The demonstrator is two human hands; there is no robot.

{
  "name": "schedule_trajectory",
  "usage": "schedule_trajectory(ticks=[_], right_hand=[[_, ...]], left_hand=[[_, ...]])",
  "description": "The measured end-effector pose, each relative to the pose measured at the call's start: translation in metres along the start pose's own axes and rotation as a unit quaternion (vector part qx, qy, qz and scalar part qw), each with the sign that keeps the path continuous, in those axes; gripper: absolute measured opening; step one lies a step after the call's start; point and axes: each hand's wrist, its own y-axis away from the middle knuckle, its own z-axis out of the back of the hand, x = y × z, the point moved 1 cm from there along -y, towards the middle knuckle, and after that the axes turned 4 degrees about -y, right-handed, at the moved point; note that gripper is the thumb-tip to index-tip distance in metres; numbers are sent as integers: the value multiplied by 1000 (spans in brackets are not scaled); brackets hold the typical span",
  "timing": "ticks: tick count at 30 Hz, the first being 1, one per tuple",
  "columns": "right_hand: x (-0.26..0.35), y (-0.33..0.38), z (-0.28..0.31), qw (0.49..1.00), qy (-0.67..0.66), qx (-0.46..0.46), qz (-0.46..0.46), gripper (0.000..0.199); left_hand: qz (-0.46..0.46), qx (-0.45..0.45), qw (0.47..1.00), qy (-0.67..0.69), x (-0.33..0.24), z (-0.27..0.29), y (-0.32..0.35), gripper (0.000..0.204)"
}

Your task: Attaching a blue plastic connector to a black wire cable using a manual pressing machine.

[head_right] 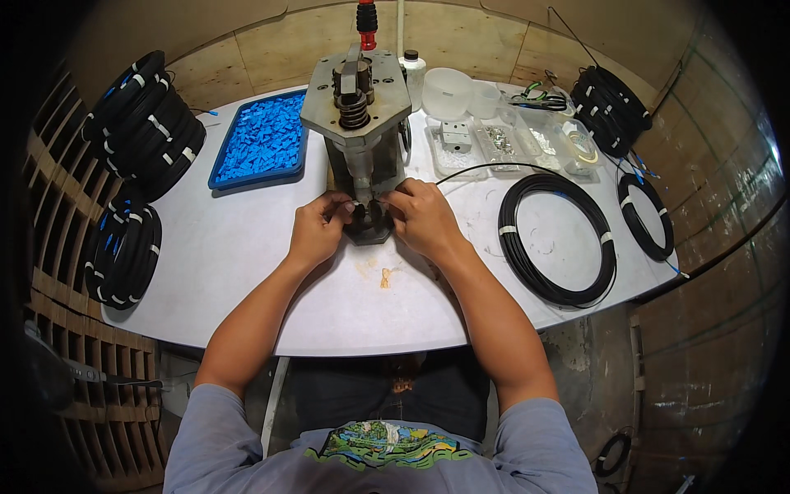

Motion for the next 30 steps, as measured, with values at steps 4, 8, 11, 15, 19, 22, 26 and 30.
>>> schedule_trajectory(ticks=[4, 8, 11, 15, 19, 22, 26, 30], right_hand=[[-1, 0, -1, 1000, -1, 4, -3, 28], [0, 0, 0, 1000, -4, 0, 0, 28], [0, -1, 0, 1000, -3, -3, 3, 28], [-2, 0, 0, 1000, 1, -5, 4, 28], [0, 0, 0, 1000, -3, -5, 0, 27], [-1, 0, -1, 1000, 0, -3, 1, 27], [-1, 0, -1, 1000, -7, -8, 5, 25], [0, 0, -1, 1000, -5, -7, 0, 25]], left_hand=[[2, -4, 1000, -4, -3, 0, 1, 17], [4, -1, 1000, 1, -2, 0, 0, 18], [4, -5, 1000, -5, -3, 1, 0, 18], [1, 0, 1000, -5, -5, 1, 0, 18], [1, -1, 1000, -1, -1, 0, 0, 19], [-2, -2, 1000, -9, -2, 1, 0, 19], [2, 2, 1000, -12, -1, 1, 0, 19], [8, 1, 1000, -11, -1, 1, 0, 19]])
